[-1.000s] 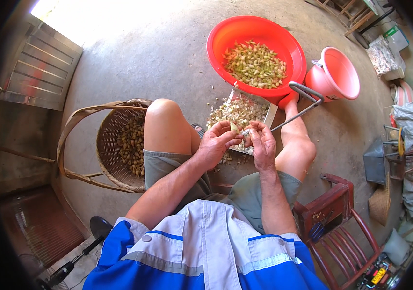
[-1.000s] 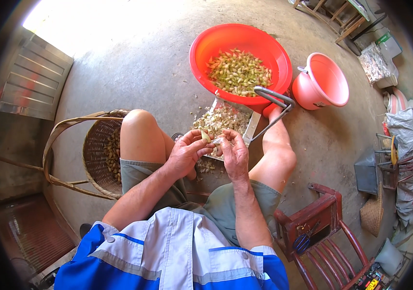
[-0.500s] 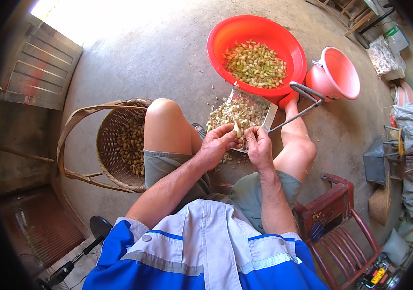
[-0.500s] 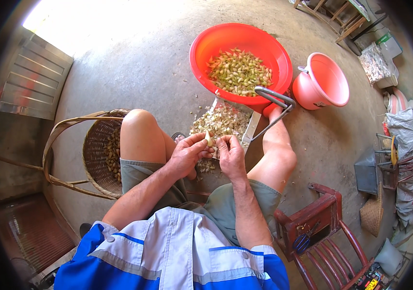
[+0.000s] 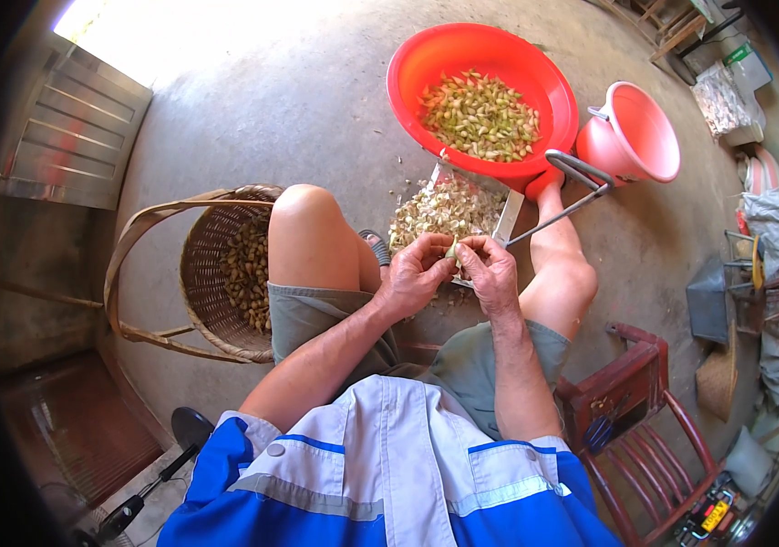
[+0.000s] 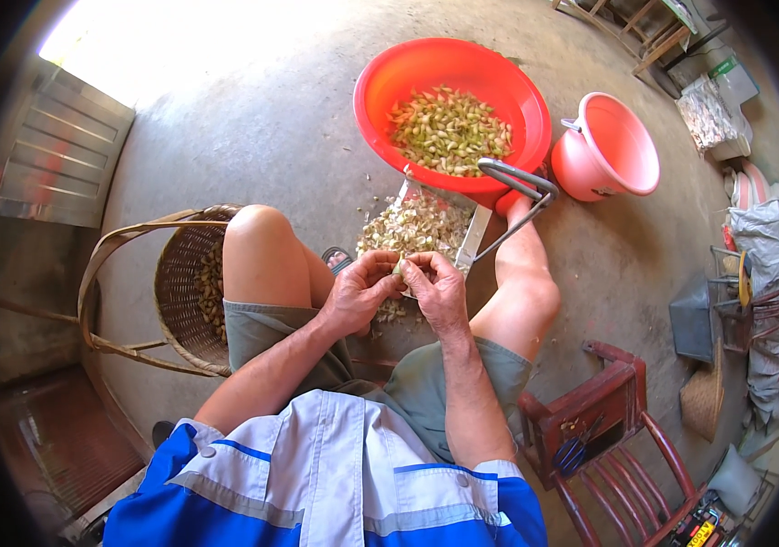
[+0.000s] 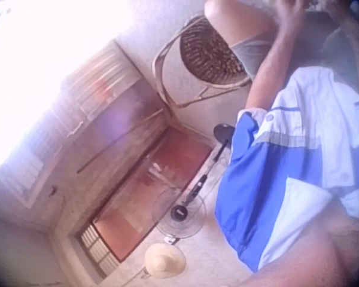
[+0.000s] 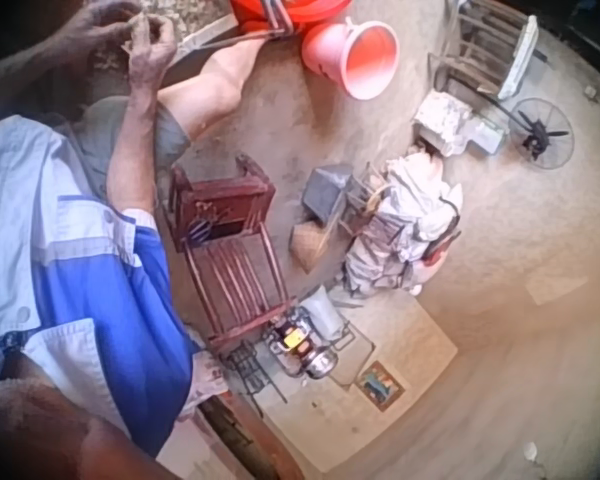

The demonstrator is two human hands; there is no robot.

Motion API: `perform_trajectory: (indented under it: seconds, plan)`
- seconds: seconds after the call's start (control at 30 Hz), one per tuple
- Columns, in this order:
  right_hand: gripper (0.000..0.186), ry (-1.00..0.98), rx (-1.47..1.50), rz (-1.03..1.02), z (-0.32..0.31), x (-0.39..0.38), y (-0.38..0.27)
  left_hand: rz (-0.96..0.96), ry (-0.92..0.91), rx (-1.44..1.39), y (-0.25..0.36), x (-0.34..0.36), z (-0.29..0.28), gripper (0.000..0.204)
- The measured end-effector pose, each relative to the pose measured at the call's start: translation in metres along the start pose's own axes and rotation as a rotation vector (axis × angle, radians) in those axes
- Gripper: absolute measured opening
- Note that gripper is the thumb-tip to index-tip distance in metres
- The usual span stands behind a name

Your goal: The person uses a small metal tool and then scissors to extract the inner parts of green seeds from a basket, placing them into a metal tray and a red bowl.

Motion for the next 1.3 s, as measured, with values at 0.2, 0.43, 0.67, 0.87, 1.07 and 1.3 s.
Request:
perform_trajectory:
  seconds: [0.2, 0.43, 0.67, 0.87, 1.07, 1.3]
  plan:
    - [0.008, -0.001, -0.106, -0.052, -0.0072, 0.0027, 0.0025, 0.029, 0.019, 0.122, -0.0019, -0.0004, -0.0002, 0.022]
    - [0.009, -0.044, -0.131, -0.043, -0.0073, 0.0035, 0.0041, 0.002, -0.025, 0.074, -0.0033, 0.0002, -0.0011, 0.025]
    - [0.005, 0.031, -0.224, -0.088, -0.0081, 0.0040, 0.0042, -0.024, -0.047, 0.045, -0.0016, -0.0007, 0.0001, 0.025]
    - [0.007, 0.046, -0.197, -0.070, -0.0118, 0.0051, 0.0085, -0.095, -0.071, -0.118, -0.0006, 0.0009, -0.0002, 0.027]
    - [0.008, 0.037, 0.067, 0.015, -0.0071, 0.0027, 0.0027, -0.070, 0.006, -0.074, -0.0021, 0.0014, -0.0012, 0.027]
    - [0.007, 0.008, 0.006, -0.011, -0.0084, 0.0035, 0.0083, -0.005, 0.012, 0.151, 0.0010, -0.0004, -0.0012, 0.025]
Point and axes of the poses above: each hand's wrist, its own x-axis towards the middle knuckle, its own z-axis out of the palm, y = z × x, the point moved 5 cm from there along x, towards the middle knuckle, and after that the axes turned 4 degrees about y, right-handed, at the moved point
